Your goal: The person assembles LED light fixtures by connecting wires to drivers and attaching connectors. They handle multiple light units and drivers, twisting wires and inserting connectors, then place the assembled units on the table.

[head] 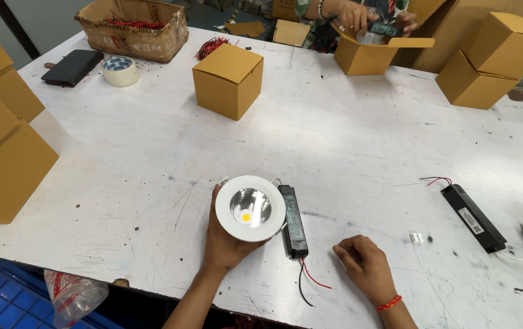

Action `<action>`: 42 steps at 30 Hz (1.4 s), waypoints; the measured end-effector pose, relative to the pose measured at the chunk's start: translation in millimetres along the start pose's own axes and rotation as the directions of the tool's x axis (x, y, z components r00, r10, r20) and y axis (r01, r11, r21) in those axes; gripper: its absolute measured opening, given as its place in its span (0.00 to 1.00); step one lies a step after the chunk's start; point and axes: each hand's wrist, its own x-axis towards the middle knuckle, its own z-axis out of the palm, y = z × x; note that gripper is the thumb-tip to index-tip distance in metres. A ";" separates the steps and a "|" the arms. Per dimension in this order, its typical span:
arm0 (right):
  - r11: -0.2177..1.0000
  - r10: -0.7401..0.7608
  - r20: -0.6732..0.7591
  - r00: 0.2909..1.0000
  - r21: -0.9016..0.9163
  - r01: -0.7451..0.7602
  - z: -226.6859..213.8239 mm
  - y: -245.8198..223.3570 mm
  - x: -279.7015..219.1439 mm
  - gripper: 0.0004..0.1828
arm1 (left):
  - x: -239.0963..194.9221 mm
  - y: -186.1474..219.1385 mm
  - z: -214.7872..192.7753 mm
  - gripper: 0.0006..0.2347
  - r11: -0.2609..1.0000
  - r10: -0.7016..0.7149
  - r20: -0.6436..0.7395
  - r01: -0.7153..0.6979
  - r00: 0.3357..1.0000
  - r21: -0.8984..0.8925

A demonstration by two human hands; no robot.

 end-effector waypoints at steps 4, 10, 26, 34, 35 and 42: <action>0.999 -0.054 -0.032 0.998 0.003 0.054 0.0 -1.2 -1.7 0.09 | 0.9 8.7 -4.1 0.53 0.997 -0.006 -0.034 0.009 0.999 0.082; 1.000 0.000 0.027 1.000 0.022 0.000 -4.8 -4.3 -2.8 0.09 | -0.8 5.6 -3.8 0.54 0.999 -0.023 -0.032 0.022 0.999 -0.023; 0.999 0.026 0.084 0.996 0.037 -0.029 -10.4 -6.0 -1.6 0.11 | 68.0 34.2 0.7 0.57 0.764 -0.463 0.056 0.366 0.885 0.531; 0.999 0.035 0.106 0.994 0.004 -0.036 -11.7 -8.6 -1.1 0.12 | 68.7 37.0 5.3 0.59 0.728 -0.478 0.058 0.359 0.876 0.584; 0.999 0.041 0.109 0.993 0.005 -0.042 -11.7 -8.5 -1.3 0.12 | 68.4 36.6 5.3 0.59 0.730 -0.476 0.059 0.357 0.878 0.582; 1.000 0.019 0.097 0.995 0.004 -0.019 -10.7 -6.4 -1.6 0.12 | 69.9 37.0 5.3 0.59 0.704 -0.512 0.051 0.385 0.857 0.597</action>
